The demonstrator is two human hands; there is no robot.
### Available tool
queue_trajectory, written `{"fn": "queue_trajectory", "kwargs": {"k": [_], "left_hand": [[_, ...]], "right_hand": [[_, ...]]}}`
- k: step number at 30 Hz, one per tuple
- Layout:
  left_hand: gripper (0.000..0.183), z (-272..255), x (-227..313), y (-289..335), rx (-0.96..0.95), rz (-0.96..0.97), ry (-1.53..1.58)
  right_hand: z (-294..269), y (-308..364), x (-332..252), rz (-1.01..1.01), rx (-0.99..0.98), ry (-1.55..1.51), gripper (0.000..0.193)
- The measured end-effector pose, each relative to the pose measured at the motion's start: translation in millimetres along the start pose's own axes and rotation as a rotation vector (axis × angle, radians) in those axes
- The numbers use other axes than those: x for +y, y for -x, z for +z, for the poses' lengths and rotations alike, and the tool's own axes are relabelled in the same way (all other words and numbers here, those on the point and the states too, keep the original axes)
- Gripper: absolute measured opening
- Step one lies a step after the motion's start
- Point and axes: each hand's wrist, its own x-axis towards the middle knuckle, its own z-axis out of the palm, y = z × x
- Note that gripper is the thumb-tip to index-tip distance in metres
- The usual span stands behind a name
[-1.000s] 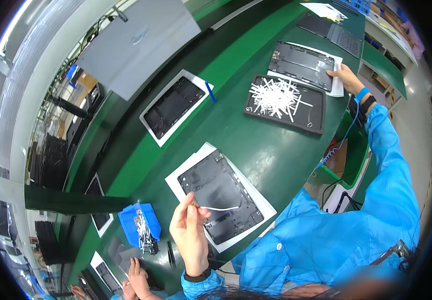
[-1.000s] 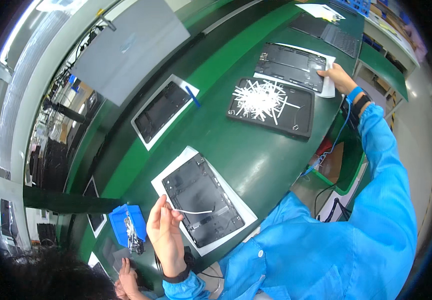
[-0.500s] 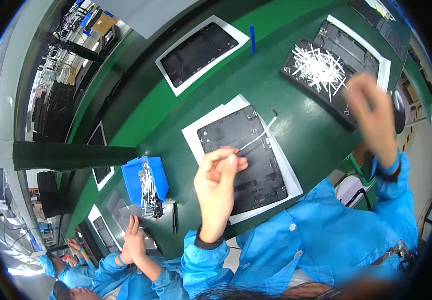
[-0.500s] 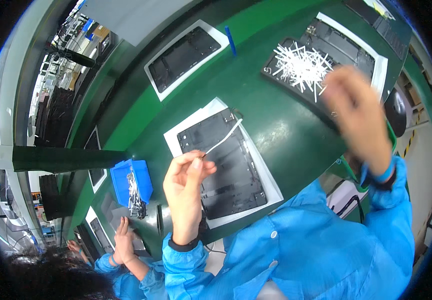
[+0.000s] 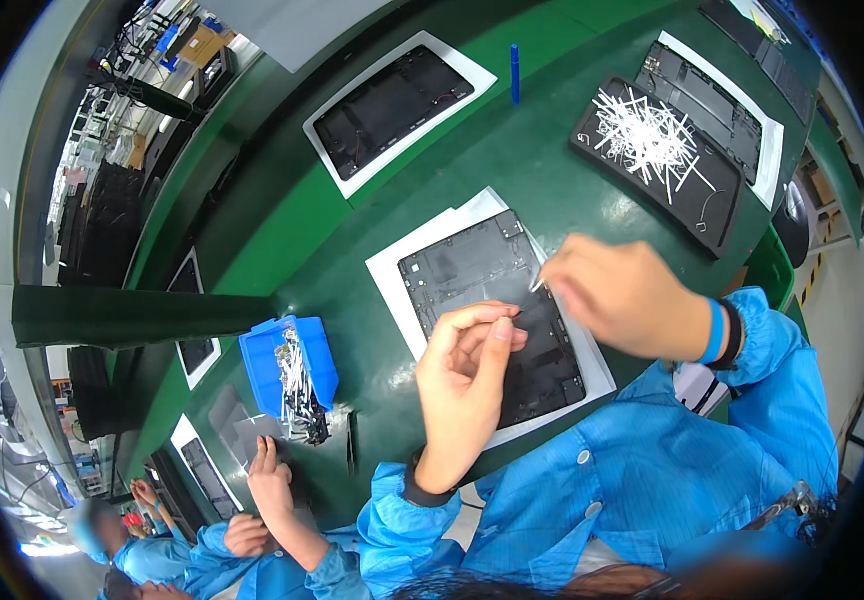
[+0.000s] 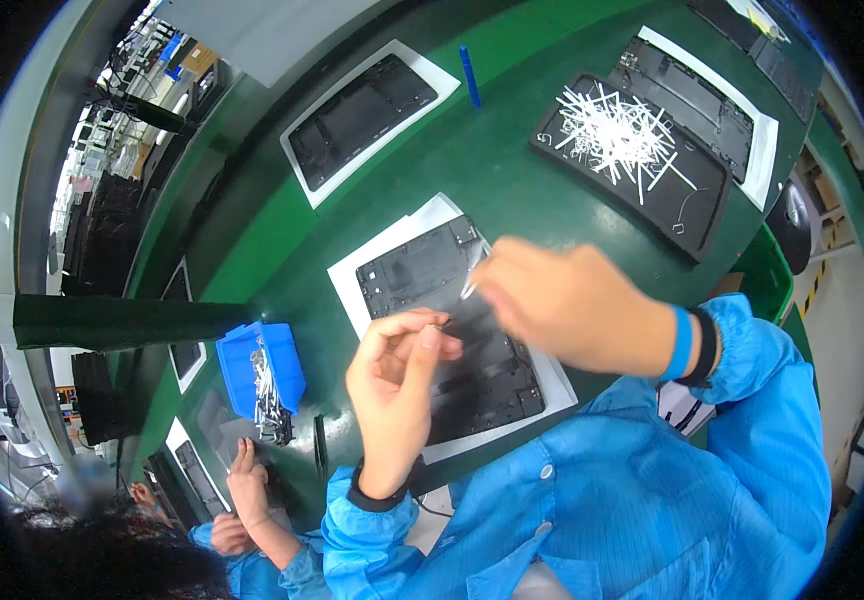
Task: The recorder and nearby workers are assembling internal components of tablet or laptop housing on a production line.
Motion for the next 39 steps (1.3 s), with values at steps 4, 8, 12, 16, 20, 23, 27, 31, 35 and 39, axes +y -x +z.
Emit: {"fn": "queue_trajectory", "kwargs": {"k": [4, 8, 12, 16, 20, 23, 27, 31, 35, 39], "left_hand": [[0.016, -24.3, 8.9, -6.4, 0.031, 0.012, -0.049], [0.015, -45.8, 12.3, -14.1, 0.019, 0.158, -0.291], [0.017, -62.3, 17.5, -18.9, -0.012, 0.371, -0.631], [0.020, -59.1, 24.4, -24.8, -0.057, 0.470, -0.791], [0.022, -66.8, 18.2, -31.6, -0.109, 0.550, -0.740], [0.023, -75.7, 17.0, -34.5, -0.099, 0.591, -0.710], [0.027, -82.0, 12.6, -39.3, -0.012, 0.593, -0.788], [0.035, -94.0, -3.9, -36.8, 0.133, 0.319, -0.832], [0.035, -89.9, -2.4, -25.1, 0.057, 0.213, -1.061], [0.041, -80.5, 1.8, -16.5, 0.015, 0.180, -1.204]], "right_hand": [[-46.2, 11.1, 62.2, 0.313, 0.263, 0.081, 0.009], [-99.2, 44.2, 139.1, 0.526, 0.287, 0.351, 0.016], [-124.6, 59.8, 167.7, 0.588, -0.010, 0.351, 0.024], [-119.5, 25.1, 106.5, 0.420, 0.281, 0.396, 0.038], [-39.8, -41.8, 19.5, 0.044, 0.043, -0.174, 0.029], [4.2, -77.2, 4.9, 0.040, -0.317, -0.393, 0.028], [28.9, -91.9, 15.4, 0.243, -0.395, -0.639, 0.023], [55.0, -104.7, 30.5, 0.487, -0.407, -0.667, 0.023], [62.1, -113.7, 21.9, 0.564, -0.517, -0.592, 0.022], [71.7, -110.9, 21.8, 0.473, -0.541, -0.423, 0.022]]}}
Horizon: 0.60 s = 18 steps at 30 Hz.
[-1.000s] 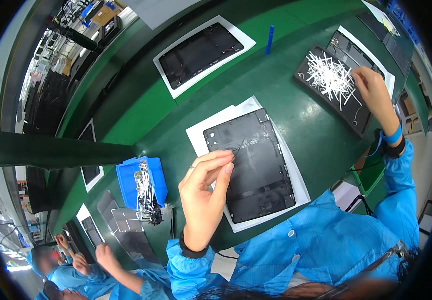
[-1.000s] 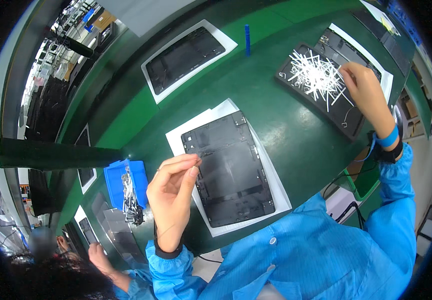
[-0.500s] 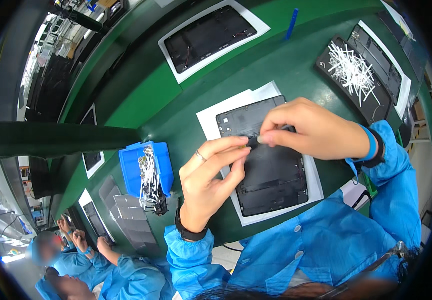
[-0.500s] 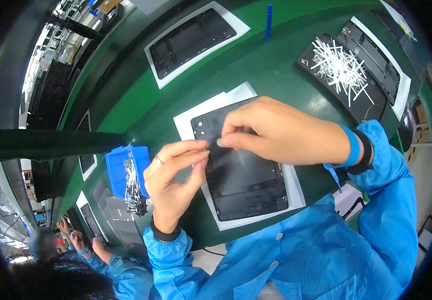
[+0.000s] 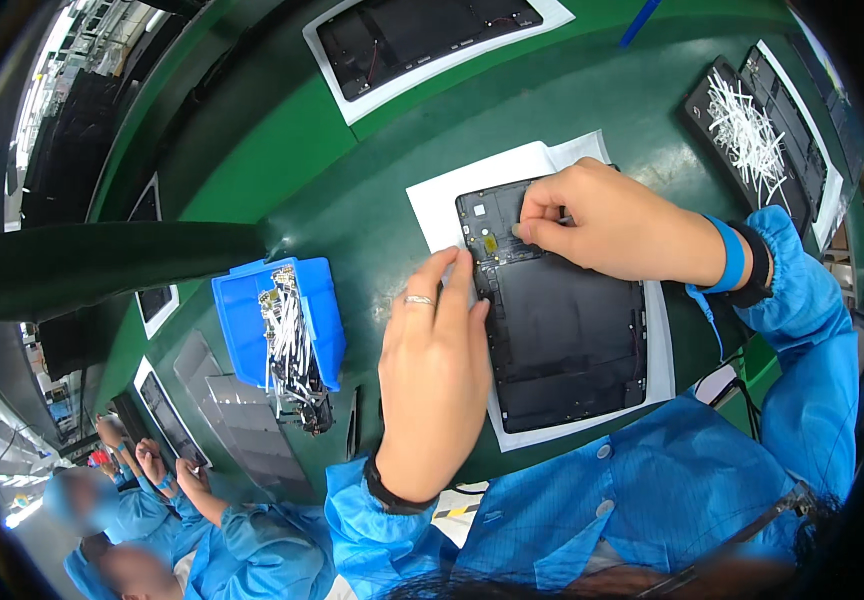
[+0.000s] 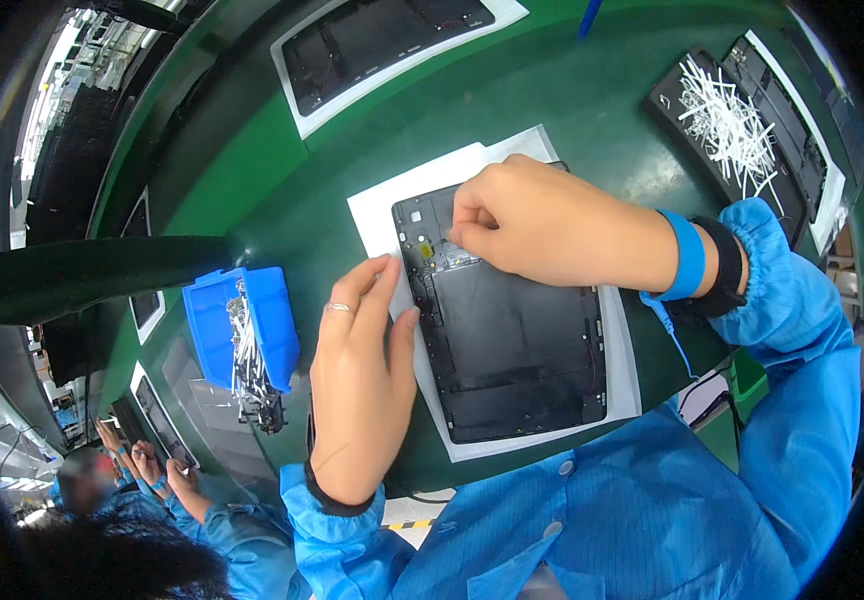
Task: The recorder and nearby workers are assembling internal components of tablet or laptop housing on a production line.
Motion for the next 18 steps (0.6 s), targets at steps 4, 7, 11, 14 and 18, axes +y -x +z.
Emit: {"fn": "queue_trajectory", "kwargs": {"k": [4, 7, 11, 14, 18], "left_hand": [[0.046, 3.5, 12.7, 10.3, -0.056, 0.071, -0.093], [0.050, 10.4, 18.3, 9.9, -0.067, 0.111, -0.132], [0.055, 19.7, 17.7, 7.0, -0.063, 0.128, -0.182], [0.058, 25.5, 10.1, 8.5, -0.066, 0.168, -0.235], [0.062, 20.8, 8.5, 7.3, -0.126, 0.174, -0.249]], "right_hand": [[5.4, 2.6, 2.2, -0.068, 0.067, 0.131, 0.019], [5.5, 2.6, -1.8, -0.040, 0.062, 0.146, 0.019], [9.1, 3.0, 1.4, -0.049, 0.061, 0.168, 0.019], [11.8, 4.2, 5.9, -0.093, 0.099, 0.184, 0.020], [-0.2, 12.4, 1.3, -0.090, 0.072, 0.139, 0.020]]}}
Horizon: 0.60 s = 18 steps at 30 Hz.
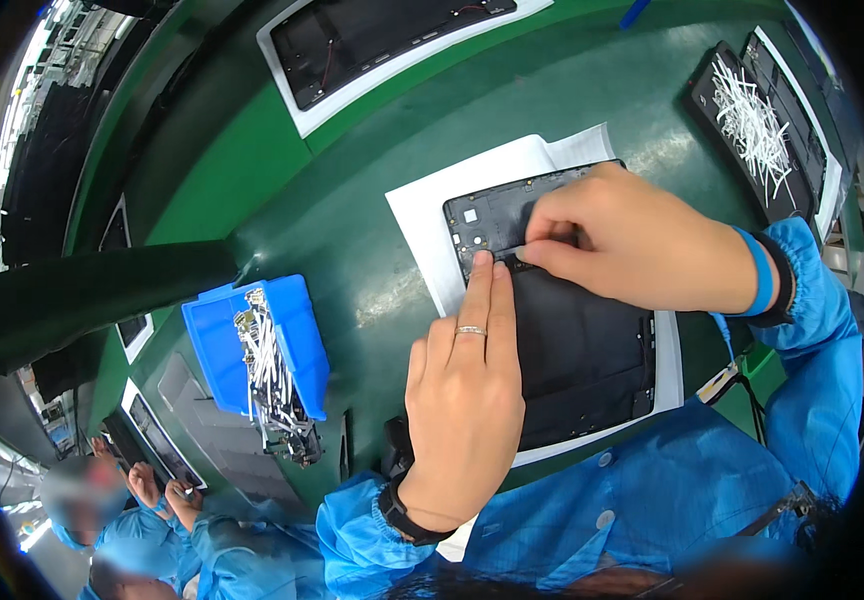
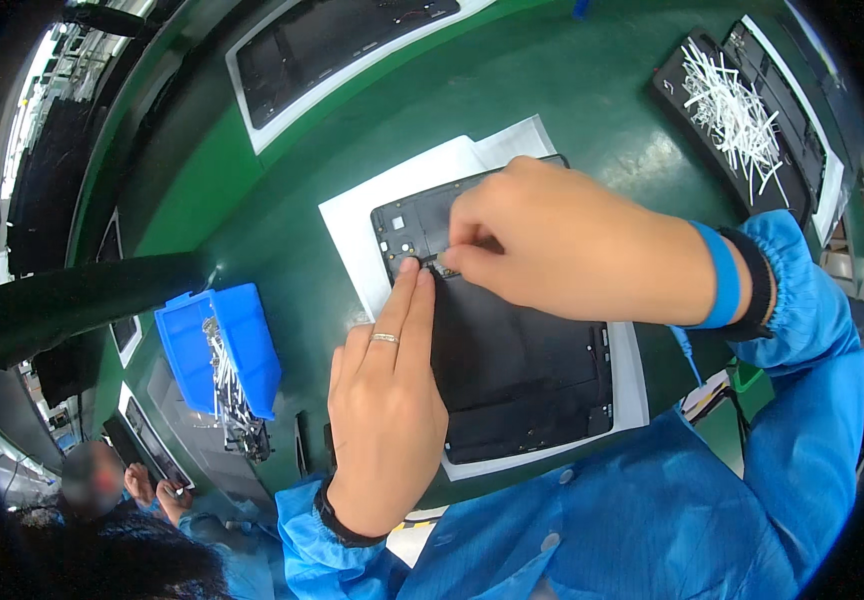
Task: The recorder and nearby workers are assembling internal components of tablet or laptop housing on a production line.
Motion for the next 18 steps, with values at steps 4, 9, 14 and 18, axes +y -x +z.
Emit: {"fn": "queue_trajectory", "kwargs": {"k": [4, 9, 14, 18], "left_hand": [[0.059, -2.1, 6.0, -6.2, 0.028, -0.037, -0.026], [0.051, -1.0, 13.2, -17.8, 0.084, -0.064, -0.071], [0.048, 7.0, 17.8, -23.5, 0.067, -0.093, -0.097], [0.049, 6.1, 19.8, -25.0, 0.056, -0.136, -0.081]], "right_hand": [[-24.0, 15.8, 3.5, 0.183, -0.040, -0.144, 0.016], [-27.9, 22.9, 6.3, 0.386, -0.050, -0.280, 0.020], [-25.3, 27.3, 14.8, 0.433, 0.014, -0.411, 0.022], [-25.9, 26.1, 17.9, 0.503, 0.020, -0.543, 0.022]]}}
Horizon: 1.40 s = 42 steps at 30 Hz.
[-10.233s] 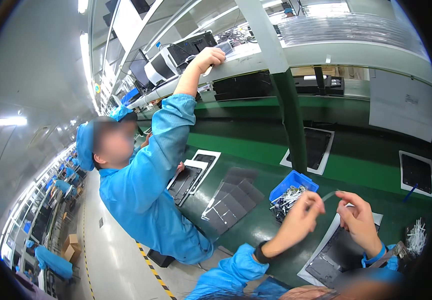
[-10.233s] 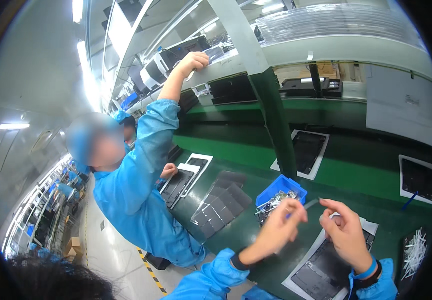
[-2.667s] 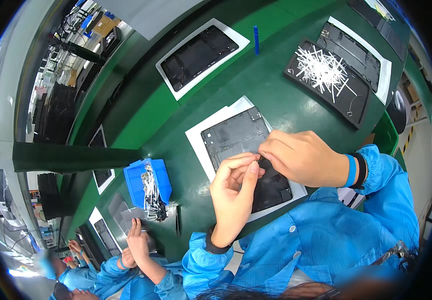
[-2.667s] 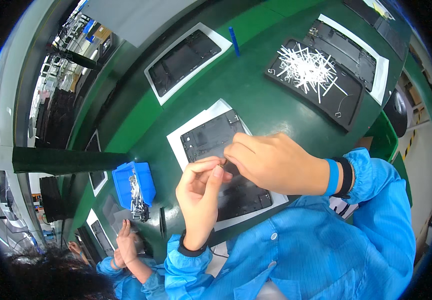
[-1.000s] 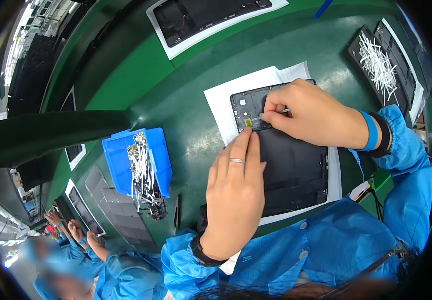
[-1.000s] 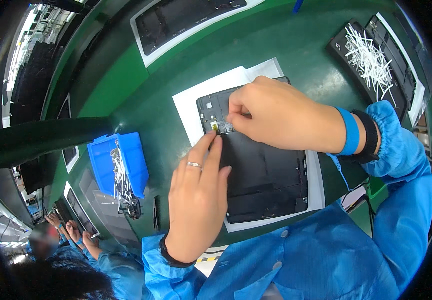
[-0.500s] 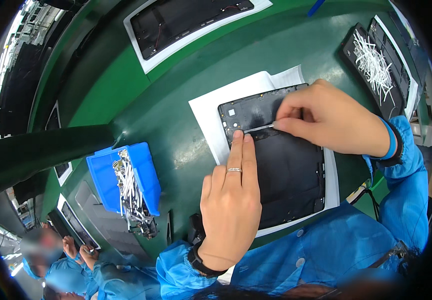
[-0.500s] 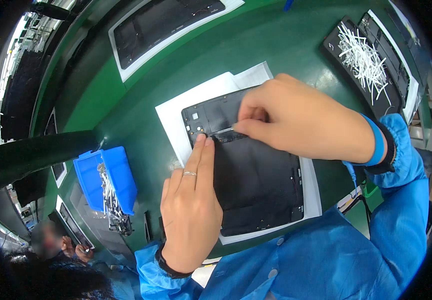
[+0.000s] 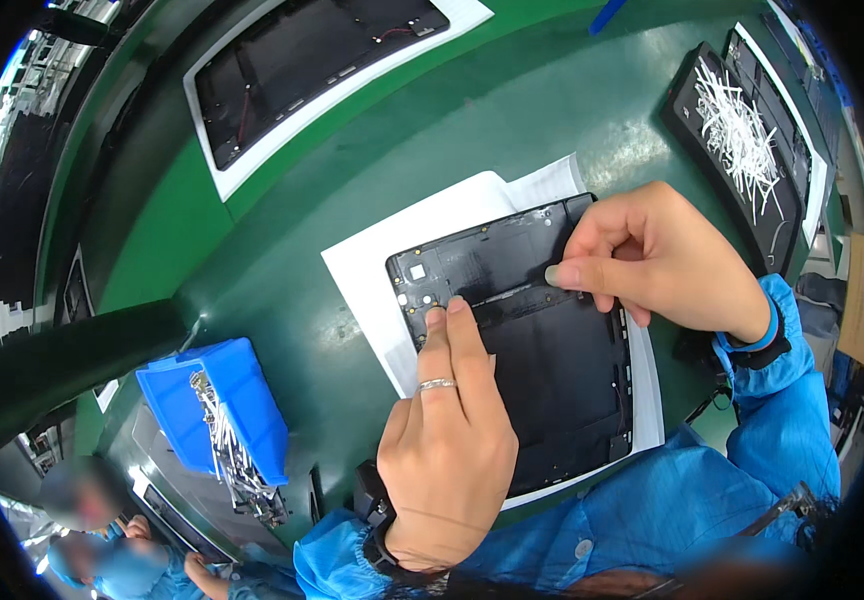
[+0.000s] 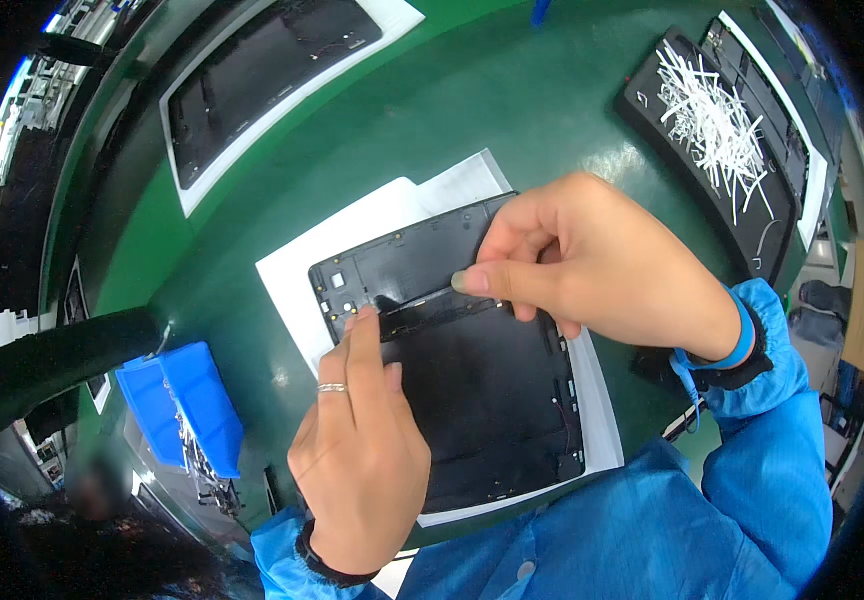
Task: The recorder and nearby workers are assembling internal components of tablet or laptop housing on a production line.
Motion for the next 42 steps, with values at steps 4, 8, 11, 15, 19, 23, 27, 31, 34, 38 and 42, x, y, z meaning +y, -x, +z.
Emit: {"fn": "queue_trajectory", "kwargs": {"k": [4, 8, 11, 15, 19, 23, 27, 31, 34, 38, 42], "left_hand": [[0.048, -1.8, 3.5, -3.7, -0.018, -0.025, -0.014], [0.047, 0.9, 2.2, -4.0, -0.027, 0.014, -0.097], [0.055, 9.9, -1.3, -1.5, -0.007, 0.046, -0.171], [0.062, 2.8, 1.5, -4.4, -0.082, 0.035, -0.197], [0.062, 1.0, 2.6, -5.6, -0.088, 0.052, -0.227], [0.060, 5.3, 1.8, -4.1, -0.050, 0.061, -0.194], [0.058, 6.5, 1.9, -3.2, -0.037, 0.079, -0.196], [0.057, 7.1, 0.6, -2.6, -0.012, 0.088, -0.210], [0.046, 6.2, 1.4, -4.5, -0.039, 0.082, -0.211], [0.042, 6.7, 1.2, -6.0, -0.045, 0.068, -0.169], [0.051, -3.4, 2.3, -10.5, -0.092, 0.081, -0.158]], "right_hand": [[4.3, -0.9, -1.8, -0.014, 0.037, 0.020, 0.019], [6.6, -0.8, 13.8, -0.358, 0.146, 0.276, 0.016], [11.3, -3.0, 21.5, -0.419, 0.199, 0.346, 0.016], [12.8, -7.0, 25.9, -0.434, 0.212, 0.359, 0.016], [11.7, -5.5, 24.8, -0.477, 0.221, 0.404, 0.016], [12.4, -4.5, 25.6, -0.476, 0.226, 0.416, 0.016], [12.4, -4.7, 26.9, -0.479, 0.215, 0.420, 0.016], [13.4, -5.6, 26.6, -0.476, 0.212, 0.421, 0.016], [13.6, -6.6, 26.5, -0.477, 0.219, 0.427, 0.017], [11.7, -4.5, 23.2, -0.494, 0.228, 0.460, 0.018], [9.1, -0.6, 22.7, -0.529, 0.300, 0.525, 0.022]]}}
